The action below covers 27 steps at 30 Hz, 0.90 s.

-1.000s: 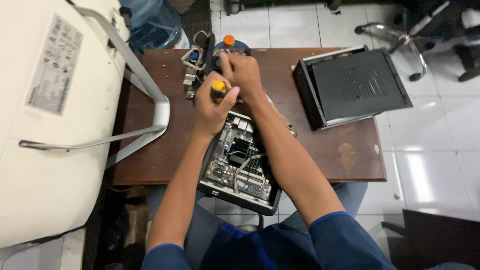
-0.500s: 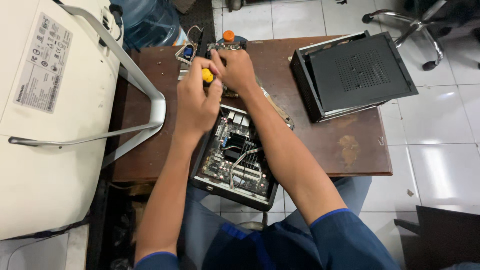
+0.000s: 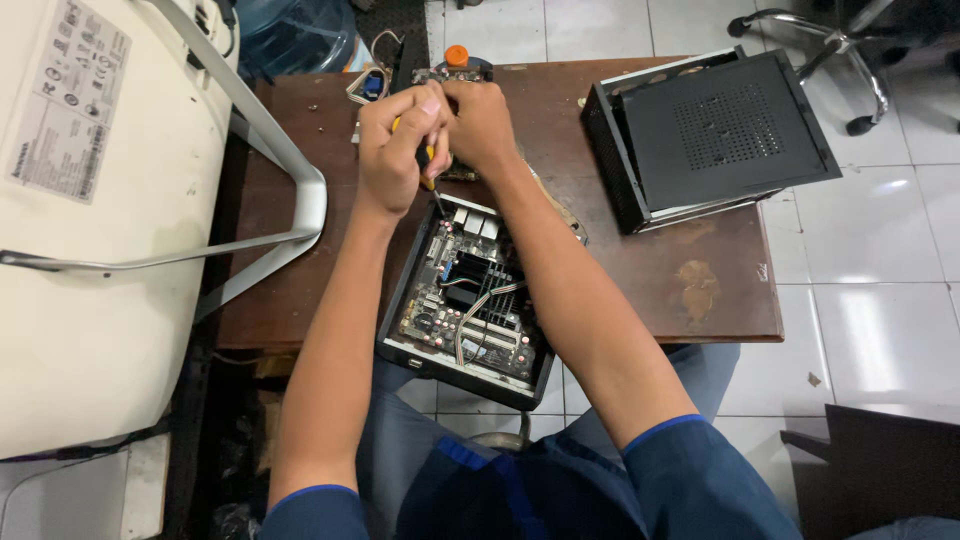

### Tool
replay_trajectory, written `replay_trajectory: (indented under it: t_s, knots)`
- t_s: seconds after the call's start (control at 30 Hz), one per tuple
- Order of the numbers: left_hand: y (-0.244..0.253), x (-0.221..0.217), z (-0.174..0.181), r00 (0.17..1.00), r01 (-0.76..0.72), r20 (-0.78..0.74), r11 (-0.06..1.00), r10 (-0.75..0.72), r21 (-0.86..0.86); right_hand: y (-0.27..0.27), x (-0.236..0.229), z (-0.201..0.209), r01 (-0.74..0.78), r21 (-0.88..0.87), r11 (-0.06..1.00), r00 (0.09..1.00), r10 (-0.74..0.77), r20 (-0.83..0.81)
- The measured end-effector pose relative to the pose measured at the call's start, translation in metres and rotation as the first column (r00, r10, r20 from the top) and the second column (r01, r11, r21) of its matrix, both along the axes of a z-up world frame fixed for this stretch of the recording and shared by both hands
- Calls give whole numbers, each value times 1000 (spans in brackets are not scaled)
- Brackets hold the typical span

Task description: The person places a motherboard into a computer case and secures it using a screwdriver. They then connect various internal cables to the motherboard and tighten the screws to hold the components in place.

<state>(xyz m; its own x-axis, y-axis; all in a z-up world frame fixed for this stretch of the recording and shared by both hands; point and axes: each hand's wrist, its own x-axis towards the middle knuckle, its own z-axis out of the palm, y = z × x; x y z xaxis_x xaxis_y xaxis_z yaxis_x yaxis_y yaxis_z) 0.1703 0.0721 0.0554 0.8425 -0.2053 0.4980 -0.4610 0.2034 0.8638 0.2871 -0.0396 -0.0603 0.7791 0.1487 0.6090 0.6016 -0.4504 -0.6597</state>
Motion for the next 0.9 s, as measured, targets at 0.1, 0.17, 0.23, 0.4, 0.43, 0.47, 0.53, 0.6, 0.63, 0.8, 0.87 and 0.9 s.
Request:
replay_trajectory:
  t_s: [0.1,0.17,0.23,0.4,0.43,0.47,0.53,0.6,0.63,0.8,0.87,0.9]
  knots:
    - [-6,7,-11,980,-196,-11,977,198,83,-2,9,-8,27,-62,998,1000,-26,8]
    - [-15,-6,-5,876,-475,149,874,459,101,-4,18,-17,7,-89,996,995,2,101]
    - [-26,-18,-2,683,-714,297,696,667,78,-2,19,-17,-15,-121,993,983,37,181]
    - [-42,-28,0,694,-717,107,697,712,8,1,11,-14,38,-40,999,997,-35,68]
    - [-37,-22,-3,692,-719,98,695,715,11,1,10,-15,34,-44,998,998,-31,60]
    - [-33,-16,-6,776,-630,39,777,629,-4,0,10,-16,31,-34,999,998,-29,59]
    - [-29,-4,-11,850,-527,-24,849,527,-27,-2,10,-17,33,-27,999,998,-32,52]
    - [-27,7,-14,926,-375,-69,921,370,-103,-3,11,-17,-21,-21,1000,1000,21,-12]
    - [-22,7,-15,927,-374,-72,922,368,-105,-4,8,-15,-19,-24,1000,1000,19,-14]
    - [12,3,-9,970,160,-175,984,-171,-76,2,10,-14,47,-3,999,996,-46,79]
    - [9,-1,-10,974,114,-185,989,-130,-98,2,7,-9,57,-8,998,997,-56,61]
    - [8,-3,-10,976,63,-199,991,-87,-122,3,5,-6,64,-14,998,997,-64,39]
